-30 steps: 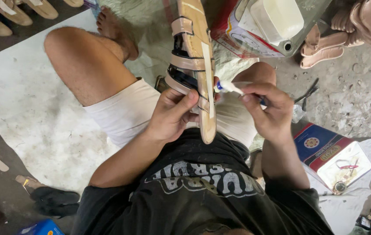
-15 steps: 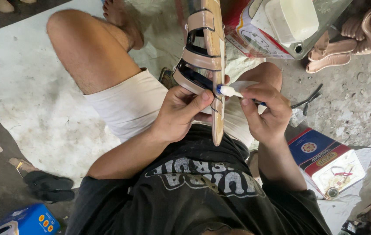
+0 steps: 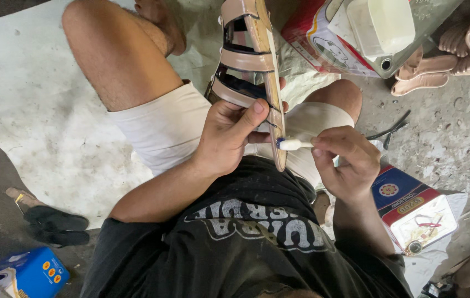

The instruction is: The person sits on the floor and uses a toothbrush to scrub the straps and soles of multiple beige sandals. They handle the sandals one at a time, scrubbing them thoroughly before placing them back in a row on the floor.

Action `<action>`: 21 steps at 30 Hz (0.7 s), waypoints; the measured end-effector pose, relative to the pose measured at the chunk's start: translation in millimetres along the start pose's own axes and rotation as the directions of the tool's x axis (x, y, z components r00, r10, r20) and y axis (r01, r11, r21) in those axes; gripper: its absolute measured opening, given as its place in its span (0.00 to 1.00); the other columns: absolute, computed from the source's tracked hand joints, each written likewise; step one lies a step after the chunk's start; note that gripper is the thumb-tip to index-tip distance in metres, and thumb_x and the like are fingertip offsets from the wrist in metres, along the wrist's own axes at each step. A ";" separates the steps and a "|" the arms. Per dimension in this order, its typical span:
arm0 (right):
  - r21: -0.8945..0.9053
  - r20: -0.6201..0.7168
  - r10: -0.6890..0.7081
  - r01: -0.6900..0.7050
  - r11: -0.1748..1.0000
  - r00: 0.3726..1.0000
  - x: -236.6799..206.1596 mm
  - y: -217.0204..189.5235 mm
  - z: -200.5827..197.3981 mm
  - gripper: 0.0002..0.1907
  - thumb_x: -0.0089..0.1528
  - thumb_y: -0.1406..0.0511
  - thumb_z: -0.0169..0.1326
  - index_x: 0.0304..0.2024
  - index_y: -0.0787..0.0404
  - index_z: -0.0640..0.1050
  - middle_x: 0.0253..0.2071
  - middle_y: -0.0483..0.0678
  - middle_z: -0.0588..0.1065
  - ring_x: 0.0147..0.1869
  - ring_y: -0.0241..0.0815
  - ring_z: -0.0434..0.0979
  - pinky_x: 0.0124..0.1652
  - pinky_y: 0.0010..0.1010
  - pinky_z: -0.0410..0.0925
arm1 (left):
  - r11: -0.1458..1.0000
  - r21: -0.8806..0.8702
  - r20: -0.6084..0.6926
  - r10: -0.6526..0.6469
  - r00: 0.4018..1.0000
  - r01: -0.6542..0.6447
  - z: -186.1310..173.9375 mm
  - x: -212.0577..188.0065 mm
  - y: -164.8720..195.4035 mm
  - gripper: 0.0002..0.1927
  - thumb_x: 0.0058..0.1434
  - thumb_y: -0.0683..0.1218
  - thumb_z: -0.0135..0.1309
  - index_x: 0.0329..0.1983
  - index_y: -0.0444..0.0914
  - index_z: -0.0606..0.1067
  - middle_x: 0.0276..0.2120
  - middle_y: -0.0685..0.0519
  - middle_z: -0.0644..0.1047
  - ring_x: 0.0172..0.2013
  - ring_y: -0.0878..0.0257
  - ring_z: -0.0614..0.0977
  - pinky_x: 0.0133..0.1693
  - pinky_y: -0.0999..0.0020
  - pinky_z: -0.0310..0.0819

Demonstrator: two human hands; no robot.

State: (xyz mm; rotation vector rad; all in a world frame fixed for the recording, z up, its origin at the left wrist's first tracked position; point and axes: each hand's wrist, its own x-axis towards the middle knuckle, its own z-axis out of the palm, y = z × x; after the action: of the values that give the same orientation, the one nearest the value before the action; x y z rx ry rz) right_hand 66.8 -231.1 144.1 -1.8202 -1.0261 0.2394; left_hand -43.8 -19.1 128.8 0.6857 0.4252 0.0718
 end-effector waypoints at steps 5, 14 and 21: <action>-0.097 -0.029 0.070 -0.072 0.993 0.997 -0.2 -3.1 -2.6 0.07 0.65 0.77 0.59 0.45 0.66 0.79 0.38 0.53 0.79 0.30 0.34 0.74 0.26 0.20 0.63 | 0.995 0.096 0.004 -0.032 0.999 0.032 -2.2 -2.6 -5.9 0.24 0.72 0.54 0.56 0.65 0.37 0.74 0.47 0.55 0.81 0.45 0.68 0.83 0.44 0.67 0.85; -0.097 -0.066 0.042 -0.048 0.994 0.997 3.1 5.5 -1.4 0.06 0.69 0.77 0.59 0.47 0.66 0.77 0.42 0.53 0.79 0.37 0.37 0.79 0.36 0.24 0.70 | 0.993 0.106 0.043 -0.063 0.997 0.058 -4.8 -2.8 -12.5 0.22 0.73 0.54 0.56 0.62 0.34 0.74 0.46 0.55 0.81 0.45 0.68 0.82 0.44 0.68 0.84; 0.109 0.015 0.001 -0.002 0.994 1.000 -3.0 12.7 -2.2 0.07 0.64 0.78 0.58 0.42 0.66 0.77 0.39 0.54 0.78 0.38 0.40 0.80 0.35 0.25 0.71 | 0.999 0.037 0.002 -0.025 1.000 0.024 -1.5 -3.2 -3.4 0.25 0.72 0.55 0.55 0.68 0.38 0.72 0.47 0.56 0.81 0.44 0.69 0.82 0.44 0.68 0.85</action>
State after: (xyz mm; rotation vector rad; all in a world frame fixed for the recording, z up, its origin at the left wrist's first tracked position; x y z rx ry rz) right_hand 73.0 -236.6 133.9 -1.7228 -1.0031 0.3050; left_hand -47.5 -21.4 126.8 0.7169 0.4330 0.0398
